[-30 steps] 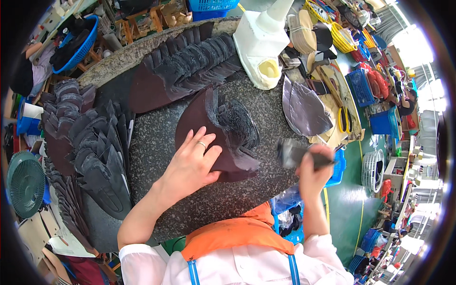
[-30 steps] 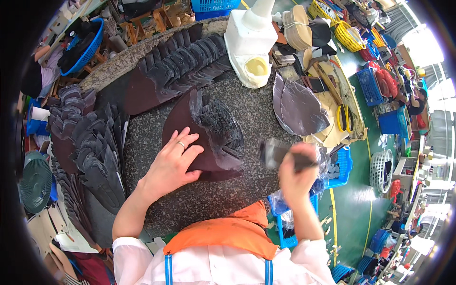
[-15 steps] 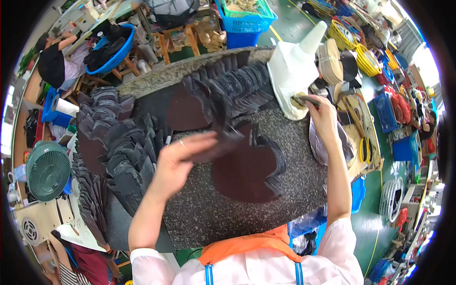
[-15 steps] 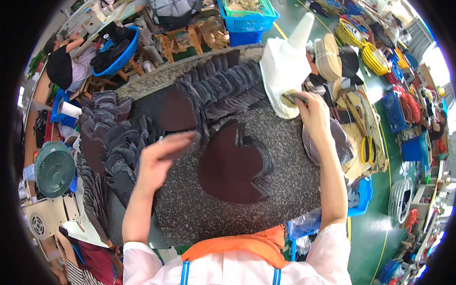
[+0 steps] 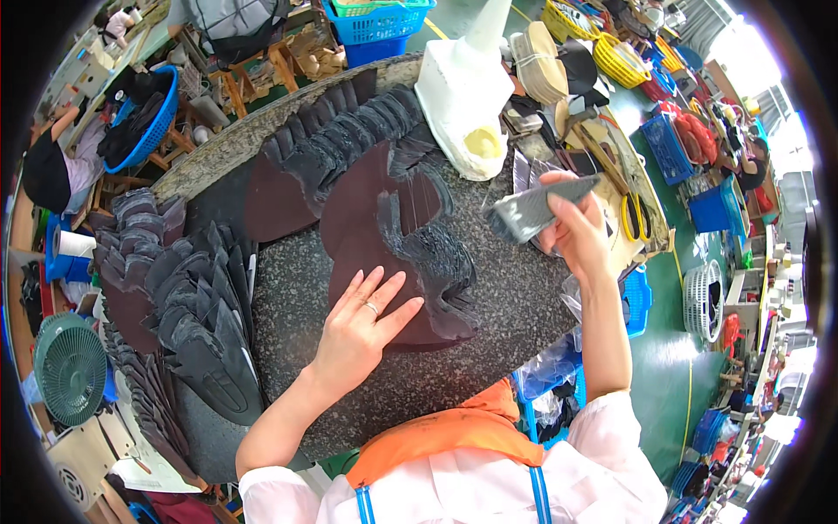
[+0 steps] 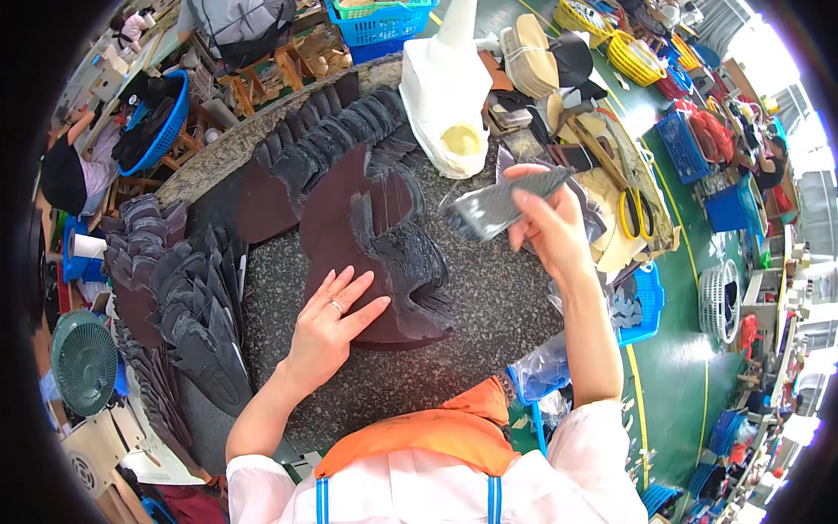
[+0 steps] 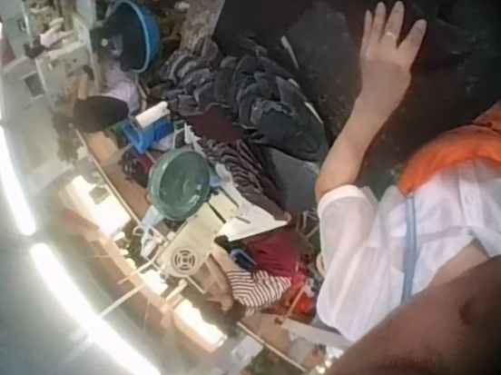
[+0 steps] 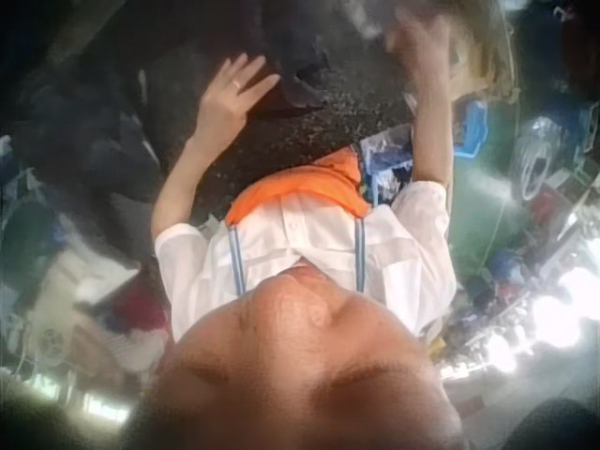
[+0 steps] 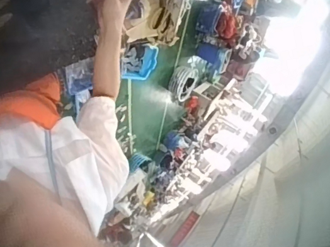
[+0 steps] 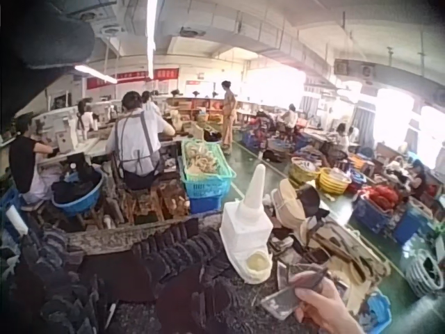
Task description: The person applies adhesive to shoe upper components using a brush dipped into a glue container.
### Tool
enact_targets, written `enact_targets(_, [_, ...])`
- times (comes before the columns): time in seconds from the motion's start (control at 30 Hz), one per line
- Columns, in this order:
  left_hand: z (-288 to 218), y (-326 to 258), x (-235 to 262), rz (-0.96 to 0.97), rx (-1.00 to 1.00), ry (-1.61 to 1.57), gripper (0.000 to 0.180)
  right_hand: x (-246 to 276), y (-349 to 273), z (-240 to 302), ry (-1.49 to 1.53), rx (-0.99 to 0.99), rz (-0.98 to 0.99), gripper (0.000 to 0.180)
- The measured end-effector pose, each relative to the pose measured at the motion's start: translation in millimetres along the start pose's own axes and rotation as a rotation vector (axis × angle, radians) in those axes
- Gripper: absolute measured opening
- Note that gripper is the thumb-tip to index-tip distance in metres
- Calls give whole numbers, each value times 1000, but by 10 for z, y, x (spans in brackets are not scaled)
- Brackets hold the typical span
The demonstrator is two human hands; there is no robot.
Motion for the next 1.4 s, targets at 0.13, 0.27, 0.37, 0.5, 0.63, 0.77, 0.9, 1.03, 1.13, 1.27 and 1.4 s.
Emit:
enact_targets(0.13, [21, -16, -3, 5, 5, 9, 54, -399, -400, 132, -441, 87, 195, 21])
enact_targets(0.27, [33, -44, 66, 8, -7, 34, 50, -440, -343, 125, -734, 159, 127, 24])
enact_targets(0.37, [5, -41, 321, -31, 34, -8, 48, -404, -278, 202, -633, 181, -48, 25])
enact_targets(0.5, [293, -18, 791, -222, 54, 71, 38, -379, -113, 163, -656, 166, -144, 25])
enact_targets(0.63, [1281, -138, 1137, -444, 325, 62, 62, -404, -114, 47, -566, 221, -172, 24])
enact_targets(0.77, [1847, -252, 1178, -439, 360, 48, 65, -341, -162, 43, -511, 224, -255, 23])
enact_targets(0.9, [1974, -226, 963, -287, 337, -15, 64, -241, -188, 45, -553, 208, -288, 22])
enact_targets(1.03, [2010, -153, 836, -122, 360, 97, 65, -209, -204, 51, -559, 211, -291, 22])
enact_targets(1.13, [2032, -81, 730, 85, 388, 249, 71, -207, -220, 71, -558, 203, -308, 22])
enact_targets(1.27, [2017, 28, 862, 465, 584, 416, 102, -143, -163, 77, -585, 221, -324, 23])
enact_targets(1.4, [893, 543, 542, 502, 81, 275, 104, -189, 312, 139, -641, 358, -428, 22])
Point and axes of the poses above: each hand's wrist, its own y-axis towards the middle knuckle, its own x-axis out of the back of the hand, z = x × y, the point moved 3 cm from there along y, towards the middle knuckle, and after that the axes turned 4 degrees about -z, right-handed, at the moved point
